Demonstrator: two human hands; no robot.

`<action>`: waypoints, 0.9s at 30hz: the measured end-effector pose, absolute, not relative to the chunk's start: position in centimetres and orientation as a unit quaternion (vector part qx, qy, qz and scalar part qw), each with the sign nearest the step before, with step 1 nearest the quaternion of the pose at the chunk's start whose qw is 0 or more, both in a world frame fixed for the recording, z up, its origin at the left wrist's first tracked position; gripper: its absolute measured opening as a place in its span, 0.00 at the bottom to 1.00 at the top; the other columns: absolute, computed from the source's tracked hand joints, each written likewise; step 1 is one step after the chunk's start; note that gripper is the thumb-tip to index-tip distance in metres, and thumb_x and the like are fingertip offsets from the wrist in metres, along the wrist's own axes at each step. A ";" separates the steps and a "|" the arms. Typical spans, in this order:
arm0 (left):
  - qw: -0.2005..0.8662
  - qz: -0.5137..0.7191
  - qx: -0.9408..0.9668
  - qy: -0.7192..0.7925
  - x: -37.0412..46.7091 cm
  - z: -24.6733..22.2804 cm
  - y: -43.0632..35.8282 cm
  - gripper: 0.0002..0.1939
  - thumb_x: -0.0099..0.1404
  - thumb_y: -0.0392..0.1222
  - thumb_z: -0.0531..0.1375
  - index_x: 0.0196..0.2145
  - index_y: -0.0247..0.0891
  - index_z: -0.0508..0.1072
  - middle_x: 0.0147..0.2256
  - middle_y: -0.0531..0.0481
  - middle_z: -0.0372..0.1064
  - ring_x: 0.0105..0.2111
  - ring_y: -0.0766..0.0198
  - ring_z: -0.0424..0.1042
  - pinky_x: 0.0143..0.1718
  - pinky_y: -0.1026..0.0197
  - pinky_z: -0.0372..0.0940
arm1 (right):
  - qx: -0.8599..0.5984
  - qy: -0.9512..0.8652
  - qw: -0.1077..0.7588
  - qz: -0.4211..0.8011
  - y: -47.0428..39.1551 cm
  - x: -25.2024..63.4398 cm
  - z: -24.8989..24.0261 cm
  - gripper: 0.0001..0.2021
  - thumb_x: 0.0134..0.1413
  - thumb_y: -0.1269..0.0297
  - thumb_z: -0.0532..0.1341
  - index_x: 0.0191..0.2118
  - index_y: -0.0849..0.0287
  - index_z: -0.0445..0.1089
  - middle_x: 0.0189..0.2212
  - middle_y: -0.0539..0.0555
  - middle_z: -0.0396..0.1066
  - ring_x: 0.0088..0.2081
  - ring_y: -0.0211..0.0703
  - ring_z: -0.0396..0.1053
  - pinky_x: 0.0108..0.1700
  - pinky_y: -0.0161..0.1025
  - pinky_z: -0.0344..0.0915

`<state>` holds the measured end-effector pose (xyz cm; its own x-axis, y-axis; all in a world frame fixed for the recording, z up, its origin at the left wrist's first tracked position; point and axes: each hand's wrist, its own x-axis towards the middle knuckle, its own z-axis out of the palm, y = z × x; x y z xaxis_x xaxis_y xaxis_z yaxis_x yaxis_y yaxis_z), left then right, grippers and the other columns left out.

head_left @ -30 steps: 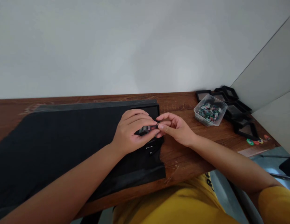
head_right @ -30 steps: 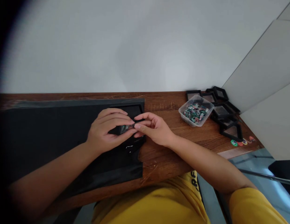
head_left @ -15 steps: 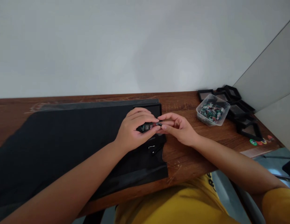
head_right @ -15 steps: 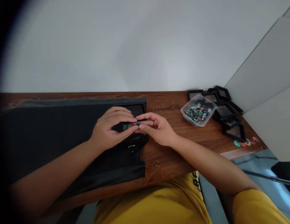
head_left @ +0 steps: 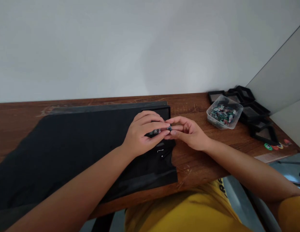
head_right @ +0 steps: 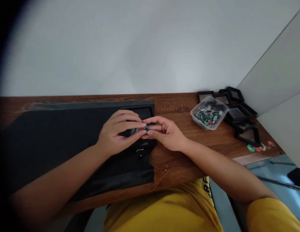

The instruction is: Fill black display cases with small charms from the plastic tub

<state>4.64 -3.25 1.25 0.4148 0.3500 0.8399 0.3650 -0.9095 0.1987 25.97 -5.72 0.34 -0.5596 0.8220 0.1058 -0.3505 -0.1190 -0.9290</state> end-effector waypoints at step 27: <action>0.019 -0.472 -0.853 -0.220 4.3 1.5 -3.8 0.06 0.67 0.47 0.70 0.41 0.49 0.80 0.43 0.49 0.79 0.43 0.56 0.77 0.46 0.48 0.74 | -0.256 -0.491 0.397 0.732 -5.7 26.1 0.9 0.21 0.55 0.63 0.75 0.52 0.56 0.71 0.35 0.46 0.83 0.37 0.32 0.82 0.47 0.31 0.77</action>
<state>4.27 -3.75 1.45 0.4563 0.3583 0.8145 0.3939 -0.9021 0.1761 26.09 -5.70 0.87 -0.5531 0.8330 0.0155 -0.3303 -0.2021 -0.9220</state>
